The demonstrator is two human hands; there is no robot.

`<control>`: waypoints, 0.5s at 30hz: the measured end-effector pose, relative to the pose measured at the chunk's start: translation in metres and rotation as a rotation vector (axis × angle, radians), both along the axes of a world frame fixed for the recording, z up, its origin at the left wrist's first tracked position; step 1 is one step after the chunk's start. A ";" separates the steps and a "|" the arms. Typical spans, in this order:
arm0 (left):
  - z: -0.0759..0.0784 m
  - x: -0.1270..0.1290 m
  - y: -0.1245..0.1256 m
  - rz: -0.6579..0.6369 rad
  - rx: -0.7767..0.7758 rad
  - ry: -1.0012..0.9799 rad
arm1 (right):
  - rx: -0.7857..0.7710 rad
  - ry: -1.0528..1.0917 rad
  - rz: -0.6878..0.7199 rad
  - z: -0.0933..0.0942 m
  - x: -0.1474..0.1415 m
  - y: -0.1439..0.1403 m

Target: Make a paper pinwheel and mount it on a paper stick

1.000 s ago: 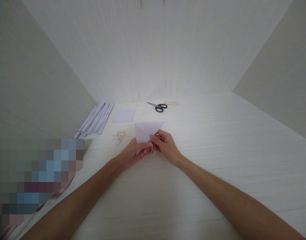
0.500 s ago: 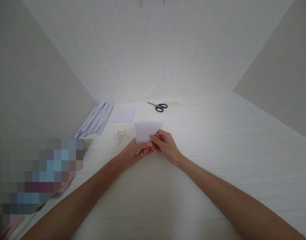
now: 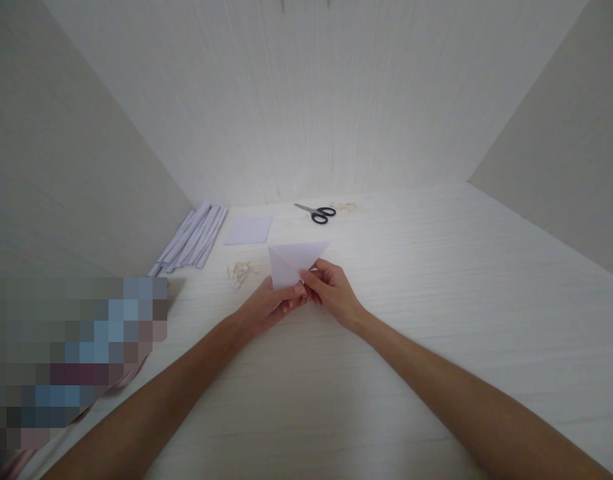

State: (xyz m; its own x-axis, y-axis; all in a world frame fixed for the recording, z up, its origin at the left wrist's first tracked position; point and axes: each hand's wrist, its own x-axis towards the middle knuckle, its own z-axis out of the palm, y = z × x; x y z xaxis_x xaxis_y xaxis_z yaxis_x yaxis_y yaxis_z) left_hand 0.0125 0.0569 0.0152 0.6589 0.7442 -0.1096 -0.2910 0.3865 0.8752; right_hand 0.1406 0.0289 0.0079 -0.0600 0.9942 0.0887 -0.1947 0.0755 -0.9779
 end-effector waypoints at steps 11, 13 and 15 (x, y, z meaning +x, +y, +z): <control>-0.001 -0.001 0.000 -0.005 0.013 0.041 | -0.014 0.006 -0.005 -0.002 0.000 0.002; -0.001 -0.002 0.000 -0.022 0.010 0.040 | -0.011 0.008 -0.006 -0.004 0.000 0.002; 0.000 -0.002 0.001 -0.037 0.015 0.036 | -0.008 0.004 -0.009 -0.005 0.000 0.002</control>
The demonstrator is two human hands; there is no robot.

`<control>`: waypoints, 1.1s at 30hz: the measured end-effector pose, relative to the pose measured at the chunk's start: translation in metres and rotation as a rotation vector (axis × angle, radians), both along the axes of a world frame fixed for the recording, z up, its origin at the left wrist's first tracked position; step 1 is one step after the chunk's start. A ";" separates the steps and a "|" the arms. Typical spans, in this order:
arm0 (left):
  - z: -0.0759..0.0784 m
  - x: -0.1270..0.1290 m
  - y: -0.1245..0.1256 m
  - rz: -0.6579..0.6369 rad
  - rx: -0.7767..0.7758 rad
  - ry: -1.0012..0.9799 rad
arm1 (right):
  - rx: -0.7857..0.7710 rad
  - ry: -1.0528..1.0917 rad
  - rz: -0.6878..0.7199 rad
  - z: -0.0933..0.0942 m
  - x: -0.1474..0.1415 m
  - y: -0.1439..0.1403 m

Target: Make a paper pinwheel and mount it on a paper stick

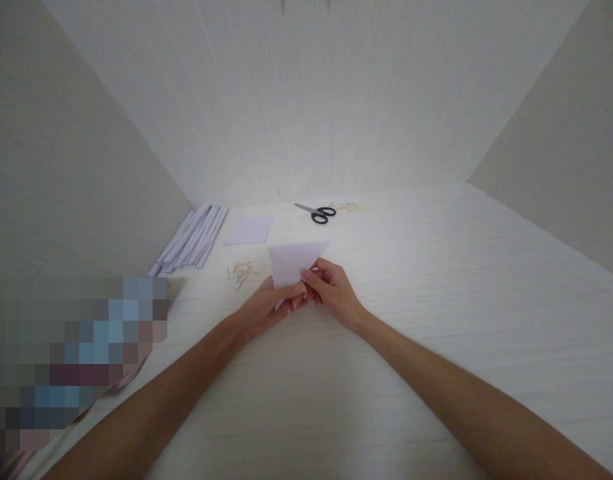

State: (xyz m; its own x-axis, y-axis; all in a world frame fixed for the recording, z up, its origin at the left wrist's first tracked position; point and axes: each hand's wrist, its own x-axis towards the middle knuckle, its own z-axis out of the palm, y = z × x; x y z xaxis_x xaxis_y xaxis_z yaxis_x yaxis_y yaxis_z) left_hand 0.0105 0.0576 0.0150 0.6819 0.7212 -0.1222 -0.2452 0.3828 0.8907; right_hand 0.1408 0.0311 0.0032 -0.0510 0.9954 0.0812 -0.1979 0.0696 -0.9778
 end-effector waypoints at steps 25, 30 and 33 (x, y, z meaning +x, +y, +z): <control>0.002 0.001 -0.001 -0.007 0.012 -0.024 | -0.013 -0.006 0.005 0.003 -0.001 -0.001; 0.002 -0.001 -0.001 -0.022 0.015 -0.014 | 0.004 0.000 0.002 0.003 -0.001 -0.001; 0.003 -0.001 0.000 -0.022 0.003 -0.009 | -0.003 -0.008 -0.004 0.003 -0.001 -0.001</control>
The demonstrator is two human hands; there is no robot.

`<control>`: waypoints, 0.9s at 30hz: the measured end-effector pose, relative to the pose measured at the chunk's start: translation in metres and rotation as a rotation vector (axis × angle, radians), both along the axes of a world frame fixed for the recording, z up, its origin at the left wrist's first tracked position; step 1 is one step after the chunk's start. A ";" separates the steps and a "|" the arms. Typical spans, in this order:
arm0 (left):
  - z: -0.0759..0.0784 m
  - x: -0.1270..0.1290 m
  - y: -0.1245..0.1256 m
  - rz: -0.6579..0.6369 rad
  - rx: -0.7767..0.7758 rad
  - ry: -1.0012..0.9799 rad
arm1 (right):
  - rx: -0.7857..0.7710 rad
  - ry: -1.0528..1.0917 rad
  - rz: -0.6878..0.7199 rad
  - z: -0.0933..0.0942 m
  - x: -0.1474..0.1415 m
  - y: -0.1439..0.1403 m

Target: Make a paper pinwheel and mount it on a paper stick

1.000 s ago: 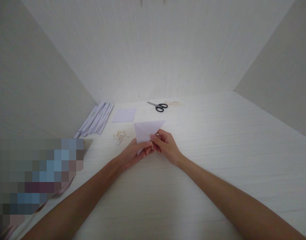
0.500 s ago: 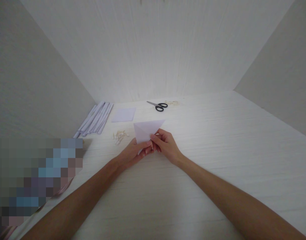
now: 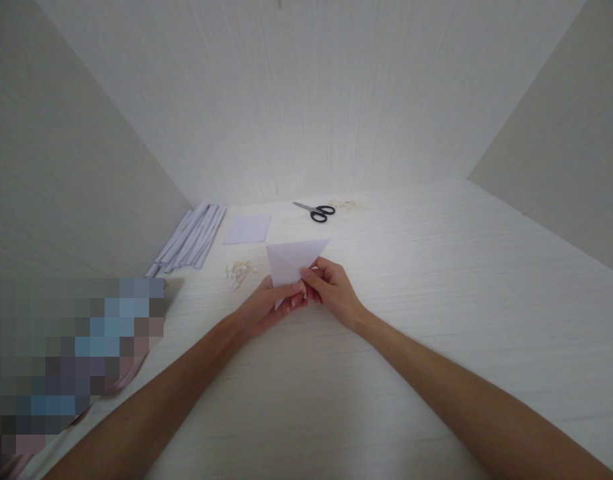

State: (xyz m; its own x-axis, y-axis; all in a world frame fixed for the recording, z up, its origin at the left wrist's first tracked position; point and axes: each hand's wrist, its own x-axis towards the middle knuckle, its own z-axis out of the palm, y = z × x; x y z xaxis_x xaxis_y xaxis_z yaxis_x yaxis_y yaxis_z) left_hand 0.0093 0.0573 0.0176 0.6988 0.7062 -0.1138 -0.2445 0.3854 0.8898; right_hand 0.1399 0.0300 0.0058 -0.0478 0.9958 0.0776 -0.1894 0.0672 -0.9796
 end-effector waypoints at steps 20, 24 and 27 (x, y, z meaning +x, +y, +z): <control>-0.005 0.003 0.000 0.045 -0.010 -0.020 | 0.013 -0.023 -0.004 0.002 0.000 0.000; -0.005 0.002 0.000 0.040 0.014 0.010 | 0.007 -0.023 0.001 0.002 0.000 0.000; -0.006 0.002 0.000 0.035 0.028 0.035 | 0.010 -0.021 0.012 0.003 0.000 -0.001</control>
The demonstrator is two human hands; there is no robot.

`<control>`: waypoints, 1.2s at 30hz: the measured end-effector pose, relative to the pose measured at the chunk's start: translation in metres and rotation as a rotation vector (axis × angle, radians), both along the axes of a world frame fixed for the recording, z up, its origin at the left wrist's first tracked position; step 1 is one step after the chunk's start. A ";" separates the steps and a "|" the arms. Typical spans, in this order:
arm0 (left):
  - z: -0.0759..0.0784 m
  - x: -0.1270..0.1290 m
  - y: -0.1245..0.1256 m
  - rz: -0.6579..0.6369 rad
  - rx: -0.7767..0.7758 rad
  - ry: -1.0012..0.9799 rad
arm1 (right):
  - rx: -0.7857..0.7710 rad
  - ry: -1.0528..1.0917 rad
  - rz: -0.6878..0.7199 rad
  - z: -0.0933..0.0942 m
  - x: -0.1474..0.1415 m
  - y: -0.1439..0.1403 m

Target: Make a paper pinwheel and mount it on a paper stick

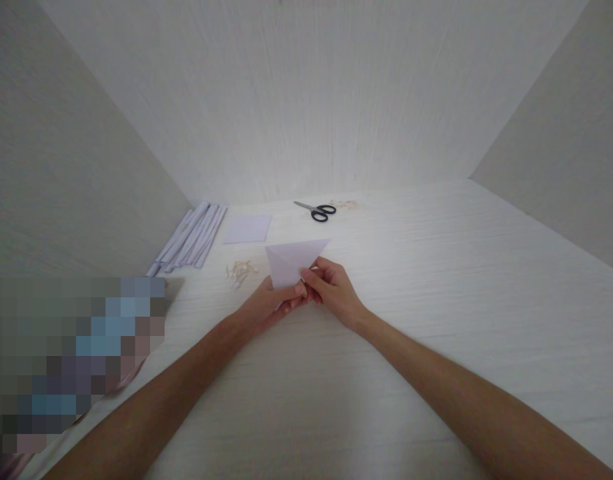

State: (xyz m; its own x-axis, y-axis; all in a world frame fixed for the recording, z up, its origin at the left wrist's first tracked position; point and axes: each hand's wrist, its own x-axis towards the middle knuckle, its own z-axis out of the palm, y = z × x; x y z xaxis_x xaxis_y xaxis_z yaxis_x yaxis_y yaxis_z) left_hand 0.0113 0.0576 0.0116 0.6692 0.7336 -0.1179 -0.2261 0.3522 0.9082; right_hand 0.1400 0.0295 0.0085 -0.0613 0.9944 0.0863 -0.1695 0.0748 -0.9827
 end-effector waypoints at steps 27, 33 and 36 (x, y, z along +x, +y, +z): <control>-0.002 -0.002 0.007 -0.072 -0.139 -0.123 | -0.079 0.163 -0.112 -0.002 0.001 0.003; -0.001 -0.001 0.007 -0.083 -0.163 -0.137 | -0.089 0.179 -0.092 0.000 0.001 0.002; 0.000 -0.001 0.007 -0.085 -0.170 -0.138 | -0.089 0.194 -0.084 0.002 0.002 0.001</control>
State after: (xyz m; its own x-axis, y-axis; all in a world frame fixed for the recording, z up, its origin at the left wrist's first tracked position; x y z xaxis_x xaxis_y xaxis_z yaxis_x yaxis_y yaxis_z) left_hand 0.0104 0.0644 0.0116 0.7464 0.6510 -0.1384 -0.3066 0.5209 0.7967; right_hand 0.1417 0.0306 0.0102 0.0313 0.9995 0.0004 -0.3528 0.0114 -0.9356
